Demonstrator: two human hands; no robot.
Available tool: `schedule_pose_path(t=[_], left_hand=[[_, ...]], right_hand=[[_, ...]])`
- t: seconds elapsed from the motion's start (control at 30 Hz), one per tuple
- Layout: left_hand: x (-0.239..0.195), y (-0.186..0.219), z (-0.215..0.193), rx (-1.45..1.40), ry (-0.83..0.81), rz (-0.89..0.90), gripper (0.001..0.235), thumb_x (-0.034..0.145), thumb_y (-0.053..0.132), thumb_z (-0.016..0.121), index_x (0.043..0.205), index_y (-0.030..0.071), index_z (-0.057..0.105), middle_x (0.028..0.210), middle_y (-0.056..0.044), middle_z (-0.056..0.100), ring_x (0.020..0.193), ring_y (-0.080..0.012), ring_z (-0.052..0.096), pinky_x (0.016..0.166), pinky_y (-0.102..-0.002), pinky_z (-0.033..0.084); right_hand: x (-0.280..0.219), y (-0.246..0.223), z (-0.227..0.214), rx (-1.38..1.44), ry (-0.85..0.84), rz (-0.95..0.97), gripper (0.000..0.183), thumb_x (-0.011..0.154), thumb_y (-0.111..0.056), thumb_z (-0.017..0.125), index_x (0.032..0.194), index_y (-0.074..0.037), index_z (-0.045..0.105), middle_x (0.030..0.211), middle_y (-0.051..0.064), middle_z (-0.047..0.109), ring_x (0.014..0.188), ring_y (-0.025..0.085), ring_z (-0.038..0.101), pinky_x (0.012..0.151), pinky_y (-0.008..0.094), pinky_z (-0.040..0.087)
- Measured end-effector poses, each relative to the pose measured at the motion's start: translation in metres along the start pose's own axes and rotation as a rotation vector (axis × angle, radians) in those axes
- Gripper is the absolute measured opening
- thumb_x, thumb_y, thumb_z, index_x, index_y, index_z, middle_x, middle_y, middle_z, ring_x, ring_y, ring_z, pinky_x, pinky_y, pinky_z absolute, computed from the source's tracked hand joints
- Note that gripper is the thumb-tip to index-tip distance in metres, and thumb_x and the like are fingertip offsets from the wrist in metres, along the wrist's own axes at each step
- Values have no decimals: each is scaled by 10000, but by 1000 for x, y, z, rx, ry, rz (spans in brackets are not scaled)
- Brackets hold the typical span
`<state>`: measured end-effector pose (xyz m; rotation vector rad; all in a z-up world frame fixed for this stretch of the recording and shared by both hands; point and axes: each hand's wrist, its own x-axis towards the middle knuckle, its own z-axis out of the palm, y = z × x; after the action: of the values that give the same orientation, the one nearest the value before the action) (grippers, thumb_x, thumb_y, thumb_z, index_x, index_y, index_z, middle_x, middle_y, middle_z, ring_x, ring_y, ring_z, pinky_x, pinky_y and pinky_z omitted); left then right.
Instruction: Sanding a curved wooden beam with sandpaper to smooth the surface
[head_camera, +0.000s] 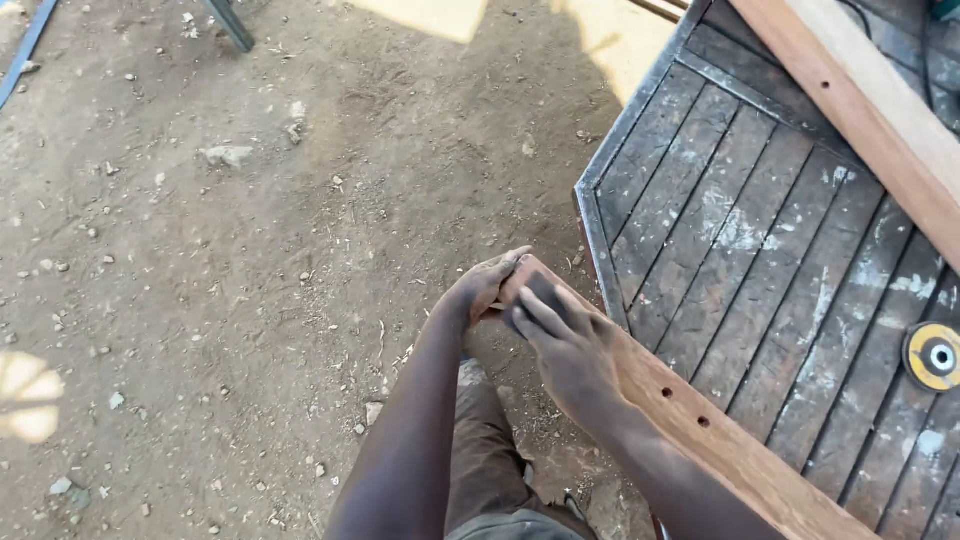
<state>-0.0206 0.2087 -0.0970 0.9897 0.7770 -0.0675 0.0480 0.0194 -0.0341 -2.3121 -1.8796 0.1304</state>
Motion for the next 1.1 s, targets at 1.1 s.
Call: schedule_pose_path(t=[1.1], left_hand=[[26,-7,2,-26,133,-109,794,937,815,462,1500,266,573,1488,-106,578,1064,-503,685,766,-698,595]], right_hand=[[39,-11,-15,-144,-185,203,560,934,-303,530,1492,-335,499,1641,-155,348,1426,272,369,982,496,381]])
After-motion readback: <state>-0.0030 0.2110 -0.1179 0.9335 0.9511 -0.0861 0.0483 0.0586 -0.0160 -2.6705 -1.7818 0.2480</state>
